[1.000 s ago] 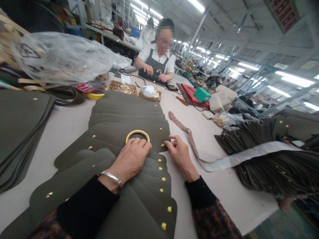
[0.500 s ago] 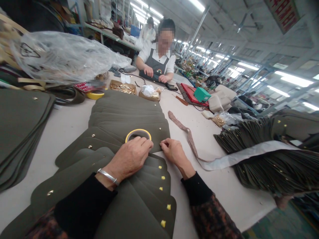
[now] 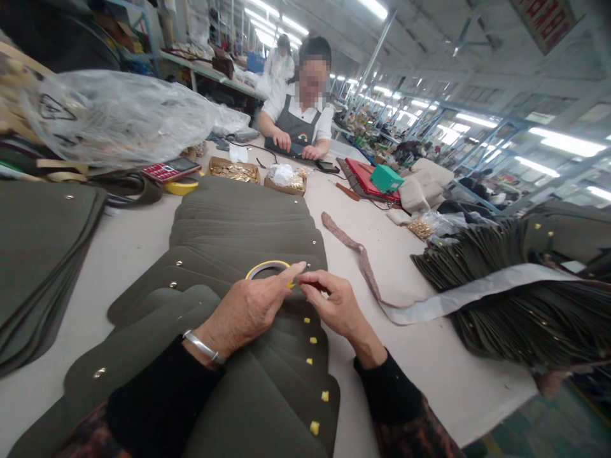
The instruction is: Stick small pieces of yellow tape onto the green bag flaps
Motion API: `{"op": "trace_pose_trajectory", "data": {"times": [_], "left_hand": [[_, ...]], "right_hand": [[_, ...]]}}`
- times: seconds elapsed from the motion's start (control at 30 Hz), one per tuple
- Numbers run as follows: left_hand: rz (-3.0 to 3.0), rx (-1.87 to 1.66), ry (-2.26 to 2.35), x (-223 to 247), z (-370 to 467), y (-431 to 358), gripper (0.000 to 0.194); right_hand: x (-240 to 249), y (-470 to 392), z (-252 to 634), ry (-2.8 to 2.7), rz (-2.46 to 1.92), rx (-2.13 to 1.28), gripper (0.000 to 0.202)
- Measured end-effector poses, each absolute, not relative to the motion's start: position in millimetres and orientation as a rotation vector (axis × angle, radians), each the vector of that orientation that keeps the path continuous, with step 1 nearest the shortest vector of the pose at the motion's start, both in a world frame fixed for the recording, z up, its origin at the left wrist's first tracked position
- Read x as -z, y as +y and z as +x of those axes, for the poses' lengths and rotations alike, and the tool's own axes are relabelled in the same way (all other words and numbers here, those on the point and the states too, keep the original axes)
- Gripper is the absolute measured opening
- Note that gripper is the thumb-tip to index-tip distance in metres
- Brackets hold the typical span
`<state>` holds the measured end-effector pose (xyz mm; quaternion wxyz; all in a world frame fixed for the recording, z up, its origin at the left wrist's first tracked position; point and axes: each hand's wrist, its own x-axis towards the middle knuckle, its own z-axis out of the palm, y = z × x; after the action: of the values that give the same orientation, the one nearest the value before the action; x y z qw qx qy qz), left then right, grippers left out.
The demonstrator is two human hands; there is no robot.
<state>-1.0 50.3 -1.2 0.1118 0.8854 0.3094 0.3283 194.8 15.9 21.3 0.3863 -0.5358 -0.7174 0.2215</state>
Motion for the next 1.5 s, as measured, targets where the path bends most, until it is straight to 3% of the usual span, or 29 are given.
{"op": "trace_pose_trajectory", "data": {"times": [0.1, 0.3, 0.53, 0.63, 0.83, 1.0, 1.2, 1.3, 1.5], "left_hand": [[2.619, -0.919, 0.944, 1.3, -1.8, 48.8, 0.050], [2.652, -0.889, 0.992, 5.4, -1.5, 49.0, 0.044], [2.649, -0.838, 0.984, 0.4, -1.8, 47.2, 0.018], [2.676, -0.876, 0.995, 0.2, 0.0, 47.9, 0.018], [2.787, -1.049, 1.031, -1.4, 6.2, 48.2, 0.020], [2.783, -1.158, 1.002, -4.1, 8.6, 41.7, 0.021], [2.811, -0.750, 1.172, -1.2, 9.9, 46.0, 0.011], [2.829, -0.538, 1.189, 1.1, 9.9, 50.4, 0.011], [2.826, -0.459, 1.188, 1.1, 10.9, 51.8, 0.012]], "right_hand": [[-23.2, 15.2, 187.0, -1.924, -1.247, -0.477, 0.019], [-16.7, 17.4, 184.0, -2.005, -1.253, -0.354, 0.017], [-8.6, 12.9, 180.7, -1.999, -1.301, -0.076, 0.016], [-10.5, 10.0, 177.8, -1.847, -1.403, -0.216, 0.013], [-17.8, 12.8, 164.0, -1.255, -1.447, -0.922, 0.009], [-8.9, 31.2, 170.3, -1.040, -1.445, -0.977, 0.012], [5.8, 51.5, 207.5, -1.050, -1.547, -1.000, 0.027], [7.5, 55.2, 214.3, -1.144, -1.600, -0.928, 0.026], [5.4, 57.4, 210.2, -1.539, -1.752, -0.621, 0.018]]}}
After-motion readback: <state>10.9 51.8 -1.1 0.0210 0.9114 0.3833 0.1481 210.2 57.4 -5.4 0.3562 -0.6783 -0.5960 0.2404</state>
